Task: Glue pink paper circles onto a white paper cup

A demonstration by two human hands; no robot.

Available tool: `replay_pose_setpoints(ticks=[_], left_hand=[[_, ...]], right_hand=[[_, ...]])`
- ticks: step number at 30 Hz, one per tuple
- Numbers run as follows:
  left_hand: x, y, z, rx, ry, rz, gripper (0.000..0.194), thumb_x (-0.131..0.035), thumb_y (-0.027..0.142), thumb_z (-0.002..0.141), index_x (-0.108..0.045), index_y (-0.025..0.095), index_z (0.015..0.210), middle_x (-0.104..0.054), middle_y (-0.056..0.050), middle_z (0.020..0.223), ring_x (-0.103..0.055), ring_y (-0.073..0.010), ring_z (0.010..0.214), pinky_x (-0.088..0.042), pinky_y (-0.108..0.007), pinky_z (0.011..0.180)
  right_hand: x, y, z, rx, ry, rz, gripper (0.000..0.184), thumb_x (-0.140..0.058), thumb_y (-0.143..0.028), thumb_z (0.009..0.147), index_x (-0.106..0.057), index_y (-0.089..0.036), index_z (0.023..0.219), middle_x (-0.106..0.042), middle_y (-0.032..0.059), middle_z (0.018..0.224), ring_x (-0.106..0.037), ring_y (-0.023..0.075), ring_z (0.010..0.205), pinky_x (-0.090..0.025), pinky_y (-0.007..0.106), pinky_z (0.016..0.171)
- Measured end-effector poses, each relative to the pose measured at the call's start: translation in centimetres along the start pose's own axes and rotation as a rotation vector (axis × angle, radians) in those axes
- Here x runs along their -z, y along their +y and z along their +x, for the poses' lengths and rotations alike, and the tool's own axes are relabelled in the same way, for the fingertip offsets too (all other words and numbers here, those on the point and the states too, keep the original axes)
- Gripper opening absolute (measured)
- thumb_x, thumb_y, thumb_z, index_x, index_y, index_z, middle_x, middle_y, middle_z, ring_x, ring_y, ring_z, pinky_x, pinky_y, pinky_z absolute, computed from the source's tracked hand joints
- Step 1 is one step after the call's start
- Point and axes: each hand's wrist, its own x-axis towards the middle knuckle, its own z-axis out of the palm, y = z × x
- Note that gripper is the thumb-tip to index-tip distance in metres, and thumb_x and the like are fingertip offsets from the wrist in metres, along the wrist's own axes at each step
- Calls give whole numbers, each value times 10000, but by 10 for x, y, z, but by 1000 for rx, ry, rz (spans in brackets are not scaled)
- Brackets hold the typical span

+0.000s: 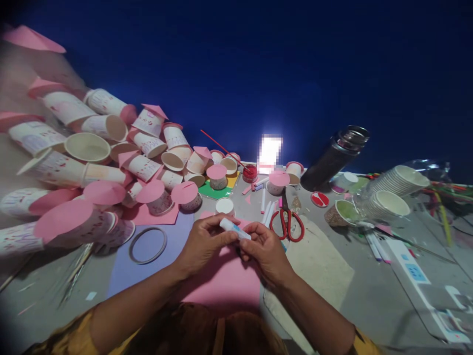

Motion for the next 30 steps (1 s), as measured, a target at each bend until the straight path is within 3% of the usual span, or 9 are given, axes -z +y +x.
replay_pose_setpoints(ticks=[4, 9, 16, 19, 22, 25, 27, 30], left_hand=[[-3, -2, 4, 10, 52, -67, 291, -912, 335, 600, -787, 147, 785, -701, -16, 690, -631, -154, 640, -549, -303, 646], [2, -2, 5, 23, 46, -44, 300, -926, 341, 592, -798, 147, 781, -715, -26, 705, -639, -153, 639, -551, -302, 639], [3, -9, 8, 36, -13, -108, 323, -919, 355, 631, -777, 135, 820, -712, -28, 696, -668, -169, 612, -554, -330, 651], [1, -8, 9, 60, -2, -136, 354, -927, 368, 613, -774, 136, 833, -712, -27, 684, -656, -169, 606, -545, -333, 648], [-1, -5, 6, 54, 13, -114, 355, -922, 378, 597, -771, 131, 804, -718, -36, 717, -651, -170, 671, -535, -318, 674], [4, -6, 1, 57, 3, -69, 412, -909, 361, 599, -738, 144, 905, -696, -23, 776, -643, -171, 734, -528, -306, 696], [13, -12, 1, 22, 106, 36, 496, -901, 340, 603, -674, 178, 1012, -635, 13, 800, -610, -148, 706, -512, -287, 662], [33, -23, 11, -166, 364, 338, 568, -851, 291, 653, -603, 235, 1161, -587, -3, 985, -592, -146, 773, -527, -303, 706]], right_hand=[[-1, -1, -2, 12, 45, -140, 462, -959, -475, 608, -652, -178, 784, -670, 0, 620, -521, 94, 472, -440, 211, 448], [1, 0, -1, -55, 23, -118, 493, -906, -573, 657, -630, -165, 685, -661, 17, 609, -389, 50, 403, -308, 186, 372], [3, 2, 0, -152, -159, -84, 612, -737, -740, 775, -674, -139, 680, -404, -66, 440, -275, 45, 390, -230, 190, 387], [1, 4, 0, -53, -72, -133, 548, -783, -694, 758, -677, -156, 755, -529, -32, 518, -398, 67, 416, -341, 199, 408], [-4, 4, -4, 109, 59, -195, 492, -939, -473, 647, -674, -212, 968, -703, 17, 788, -613, 129, 603, -514, 234, 538], [-5, -6, -9, 213, 145, -273, 425, -912, -414, 688, -674, -219, 982, -691, 10, 793, -620, 135, 614, -524, 233, 535], [-1, -17, -7, 247, 215, -333, 360, -858, -428, 754, -678, -213, 981, -605, -38, 641, -507, 100, 479, -427, 207, 434], [9, -37, 5, 311, 301, -394, 350, -829, -429, 771, -688, -211, 1007, -522, -74, 568, -416, 85, 443, -336, 201, 409]])
